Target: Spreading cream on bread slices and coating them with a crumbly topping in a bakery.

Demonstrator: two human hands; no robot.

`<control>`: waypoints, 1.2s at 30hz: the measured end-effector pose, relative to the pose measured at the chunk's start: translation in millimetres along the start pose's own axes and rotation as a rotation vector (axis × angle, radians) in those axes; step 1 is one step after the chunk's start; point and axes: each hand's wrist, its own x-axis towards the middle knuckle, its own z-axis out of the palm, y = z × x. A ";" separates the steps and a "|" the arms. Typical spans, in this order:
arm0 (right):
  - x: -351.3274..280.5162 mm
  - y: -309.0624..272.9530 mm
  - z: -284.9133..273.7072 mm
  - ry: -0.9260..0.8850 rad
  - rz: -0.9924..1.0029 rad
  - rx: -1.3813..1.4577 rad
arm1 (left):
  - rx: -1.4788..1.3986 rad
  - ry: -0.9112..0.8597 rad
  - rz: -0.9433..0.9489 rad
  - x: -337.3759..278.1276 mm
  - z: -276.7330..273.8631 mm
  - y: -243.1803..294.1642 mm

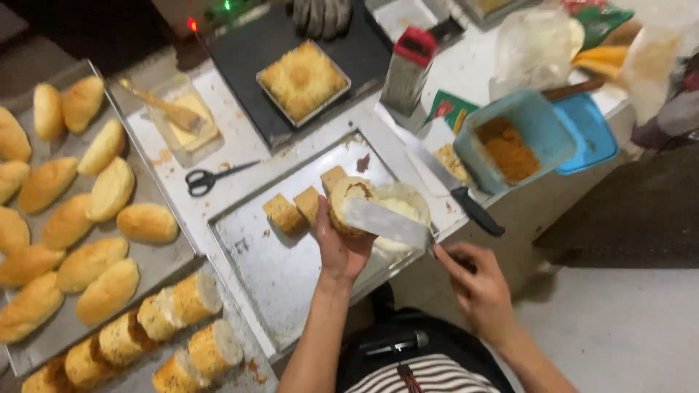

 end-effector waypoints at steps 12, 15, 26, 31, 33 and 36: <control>47.2 -29.7 -45.1 -0.041 0.244 0.095 | 0.068 -0.297 0.059 11.1 41.4 1.9; 47.5 -44.4 -40.2 0.048 0.302 0.262 | 0.124 -0.322 0.173 11.6 52.4 14.4; 37.2 -51.0 -29.7 0.047 0.230 0.252 | 0.146 -0.306 0.287 9.5 68.1 27.1; 59.3 -52.6 -31.5 0.183 0.098 0.144 | 0.231 -0.357 0.207 13.2 69.7 8.4; 55.5 -46.9 -31.7 0.269 0.058 0.081 | 0.288 -0.336 0.110 17.7 56.5 -1.7; 54.3 -50.9 -40.4 0.200 0.153 0.166 | 0.063 -0.357 0.172 36.4 50.9 14.6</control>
